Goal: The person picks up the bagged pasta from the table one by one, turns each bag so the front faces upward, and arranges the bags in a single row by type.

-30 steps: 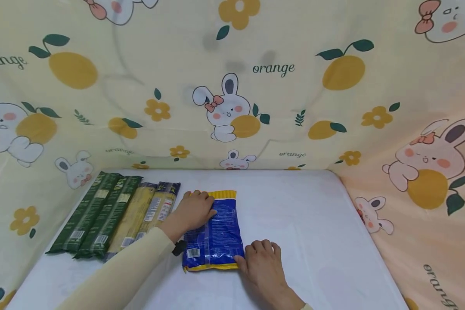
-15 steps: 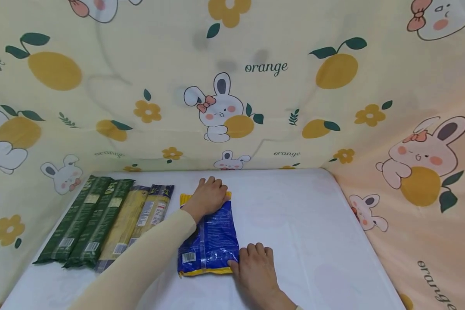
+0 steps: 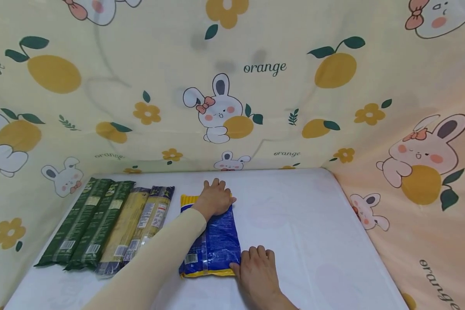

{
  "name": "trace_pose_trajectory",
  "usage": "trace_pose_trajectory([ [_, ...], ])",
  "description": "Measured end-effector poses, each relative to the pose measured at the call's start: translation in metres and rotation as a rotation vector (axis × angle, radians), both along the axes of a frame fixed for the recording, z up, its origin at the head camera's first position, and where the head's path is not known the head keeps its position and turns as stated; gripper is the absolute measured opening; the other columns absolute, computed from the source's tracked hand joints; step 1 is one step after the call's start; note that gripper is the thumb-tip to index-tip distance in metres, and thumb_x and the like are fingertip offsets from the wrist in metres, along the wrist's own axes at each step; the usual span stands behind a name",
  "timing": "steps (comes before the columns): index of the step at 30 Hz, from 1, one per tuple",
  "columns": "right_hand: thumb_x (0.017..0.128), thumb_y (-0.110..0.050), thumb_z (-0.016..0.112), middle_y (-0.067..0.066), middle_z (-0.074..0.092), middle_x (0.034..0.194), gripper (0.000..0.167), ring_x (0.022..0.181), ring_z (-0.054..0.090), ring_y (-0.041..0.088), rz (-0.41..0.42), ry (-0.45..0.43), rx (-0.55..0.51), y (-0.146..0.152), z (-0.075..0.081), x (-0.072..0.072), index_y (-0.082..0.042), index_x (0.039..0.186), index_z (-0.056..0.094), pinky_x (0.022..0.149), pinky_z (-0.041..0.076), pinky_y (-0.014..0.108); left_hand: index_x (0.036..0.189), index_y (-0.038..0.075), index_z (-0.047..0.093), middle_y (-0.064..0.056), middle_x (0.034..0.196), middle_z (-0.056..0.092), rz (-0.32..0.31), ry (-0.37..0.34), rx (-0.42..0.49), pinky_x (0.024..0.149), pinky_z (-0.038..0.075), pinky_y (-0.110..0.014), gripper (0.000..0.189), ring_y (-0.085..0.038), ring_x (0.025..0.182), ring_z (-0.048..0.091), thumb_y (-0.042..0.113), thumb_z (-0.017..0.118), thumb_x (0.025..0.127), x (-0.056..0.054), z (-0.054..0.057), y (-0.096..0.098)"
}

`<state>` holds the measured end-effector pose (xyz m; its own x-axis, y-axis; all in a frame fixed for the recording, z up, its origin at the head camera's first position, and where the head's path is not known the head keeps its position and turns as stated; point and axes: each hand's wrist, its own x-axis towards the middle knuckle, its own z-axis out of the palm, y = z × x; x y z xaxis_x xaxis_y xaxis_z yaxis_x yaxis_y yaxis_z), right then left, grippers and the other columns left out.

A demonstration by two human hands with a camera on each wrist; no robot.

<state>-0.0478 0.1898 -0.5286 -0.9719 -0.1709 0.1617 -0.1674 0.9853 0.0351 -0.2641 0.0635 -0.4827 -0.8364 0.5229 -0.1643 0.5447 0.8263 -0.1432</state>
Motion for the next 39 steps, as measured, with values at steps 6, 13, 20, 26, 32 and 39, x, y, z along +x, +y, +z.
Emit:
trace_pose_trajectory([
  [6, 0.097, -0.053, 0.072, 0.000, 0.046, 0.075, 0.048, 0.080, 0.049, 0.023, 0.014, 0.017, -0.009, 0.000, -0.001, 0.001, -0.010, 0.079, 0.058, 0.079, 0.044, 0.045, 0.136, 0.013, 0.068, -0.009, 0.137, 0.059, 0.017, -0.009, 0.021, 0.119, 0.037, -0.061, 0.056, -0.031, 0.135, 0.044, 0.052, 0.035, 0.113, -0.002, -0.003, 0.001],
  [13, 0.097, -0.053, 0.071, 0.000, 0.044, 0.074, 0.048, 0.078, 0.047, 0.022, 0.008, 0.011, -0.004, 0.000, -0.001, 0.002, -0.011, 0.079, 0.058, 0.078, 0.044, 0.045, 0.142, 0.008, 0.061, -0.011, 0.138, 0.057, 0.011, 0.016, 0.006, 0.119, 0.034, -0.063, 0.054, -0.032, 0.138, 0.044, 0.048, 0.039, 0.113, -0.003, -0.006, -0.001],
  [20, 0.097, -0.051, 0.071, -0.002, 0.045, 0.072, 0.046, 0.077, 0.045, 0.021, -0.018, 0.012, -0.057, -0.003, -0.002, 0.003, -0.012, 0.076, 0.057, 0.075, 0.040, 0.044, 0.138, 0.007, 0.061, -0.011, 0.133, 0.058, -0.017, 0.078, 0.051, 0.117, 0.035, -0.065, 0.050, -0.033, 0.136, 0.046, 0.045, 0.040, 0.113, -0.002, -0.001, -0.008],
  [26, 0.095, -0.042, 0.077, -0.002, 0.047, 0.073, 0.040, 0.078, 0.048, 0.021, -0.009, 0.043, -0.131, -0.005, -0.002, 0.001, -0.013, 0.076, 0.056, 0.075, 0.040, 0.042, 0.134, 0.007, 0.062, -0.011, 0.132, 0.058, -0.025, 0.103, 0.117, 0.117, 0.033, -0.065, 0.047, -0.033, 0.134, 0.046, 0.043, 0.040, 0.113, -0.001, 0.012, -0.017],
  [32, 0.089, -0.035, 0.083, -0.003, 0.046, 0.071, 0.040, 0.074, 0.046, 0.020, 0.057, 0.163, -0.141, -0.003, -0.001, -0.004, -0.013, 0.075, 0.053, 0.074, 0.038, 0.039, 0.133, 0.006, 0.062, -0.014, 0.139, 0.058, -0.010, 0.137, 0.196, 0.117, 0.033, -0.067, 0.045, -0.037, 0.137, 0.046, 0.040, 0.042, 0.113, 0.006, 0.035, -0.028],
  [39, 0.083, -0.026, 0.084, -0.002, 0.044, 0.070, 0.037, 0.073, 0.047, 0.022, 0.175, 0.363, -0.156, 0.000, 0.015, -0.011, -0.013, 0.074, 0.050, 0.074, 0.039, 0.041, 0.127, 0.004, 0.063, -0.014, 0.122, 0.060, 0.019, 0.239, 0.278, 0.112, 0.036, -0.067, 0.039, -0.036, 0.119, 0.051, 0.035, 0.046, 0.112, 0.010, 0.059, -0.036],
])
